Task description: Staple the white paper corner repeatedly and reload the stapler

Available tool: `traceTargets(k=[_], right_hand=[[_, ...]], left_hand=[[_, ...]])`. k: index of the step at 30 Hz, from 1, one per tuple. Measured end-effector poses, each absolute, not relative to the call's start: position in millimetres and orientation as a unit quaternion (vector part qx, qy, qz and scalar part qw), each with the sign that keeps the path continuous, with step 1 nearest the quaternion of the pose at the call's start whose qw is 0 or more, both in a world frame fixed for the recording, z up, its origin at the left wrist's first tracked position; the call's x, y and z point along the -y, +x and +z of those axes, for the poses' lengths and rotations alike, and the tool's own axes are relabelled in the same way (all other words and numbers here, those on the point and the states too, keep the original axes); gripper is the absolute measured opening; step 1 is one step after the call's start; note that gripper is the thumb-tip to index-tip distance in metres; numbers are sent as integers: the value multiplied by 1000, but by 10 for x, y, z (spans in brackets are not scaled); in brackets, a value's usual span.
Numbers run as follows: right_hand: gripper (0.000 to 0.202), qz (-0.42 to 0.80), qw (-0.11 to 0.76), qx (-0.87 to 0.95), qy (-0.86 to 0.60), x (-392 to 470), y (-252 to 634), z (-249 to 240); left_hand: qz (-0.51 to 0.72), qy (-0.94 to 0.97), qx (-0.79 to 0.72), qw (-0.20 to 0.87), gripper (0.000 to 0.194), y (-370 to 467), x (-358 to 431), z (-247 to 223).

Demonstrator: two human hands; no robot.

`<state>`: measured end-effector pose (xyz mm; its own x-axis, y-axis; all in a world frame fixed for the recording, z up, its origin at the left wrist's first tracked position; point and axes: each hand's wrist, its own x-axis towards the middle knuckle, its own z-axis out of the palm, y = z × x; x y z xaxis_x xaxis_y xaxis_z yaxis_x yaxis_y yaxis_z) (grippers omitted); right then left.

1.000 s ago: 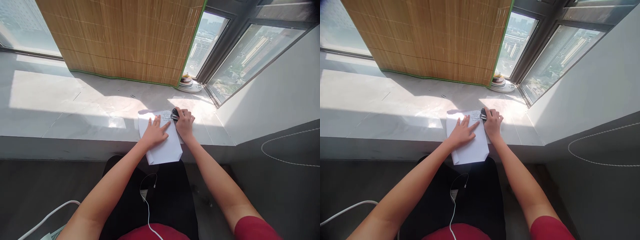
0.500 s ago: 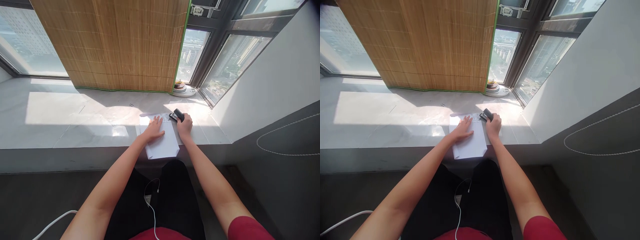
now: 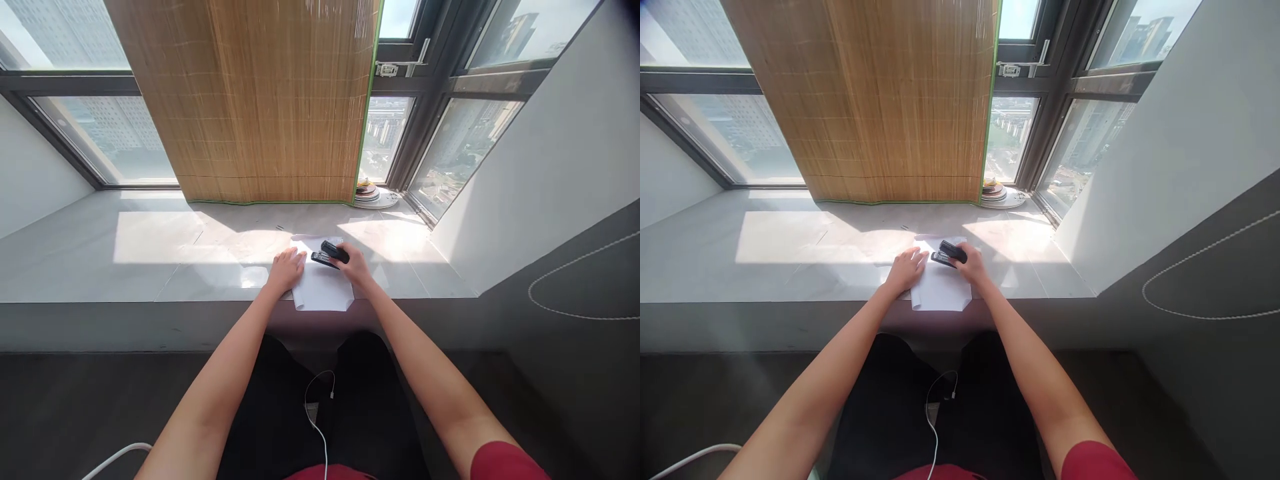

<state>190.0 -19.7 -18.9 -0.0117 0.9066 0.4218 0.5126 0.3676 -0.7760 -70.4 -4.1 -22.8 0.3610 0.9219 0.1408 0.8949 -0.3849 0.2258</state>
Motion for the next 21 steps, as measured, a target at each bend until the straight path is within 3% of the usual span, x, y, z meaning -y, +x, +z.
traceTargets(k=[5, 11, 21], right_hand=[[23, 217, 428, 741, -469, 187, 1609, -257], [40, 318, 458, 687, -466, 139, 1791, -357], [44, 316, 452, 659, -512, 146, 1798, -424]], left_hand=[[165, 796, -577, 78, 55, -722, -24, -258], [197, 785, -578, 98, 51, -729, -26, -305], [340, 665, -609, 265, 41, -813, -77, -205]])
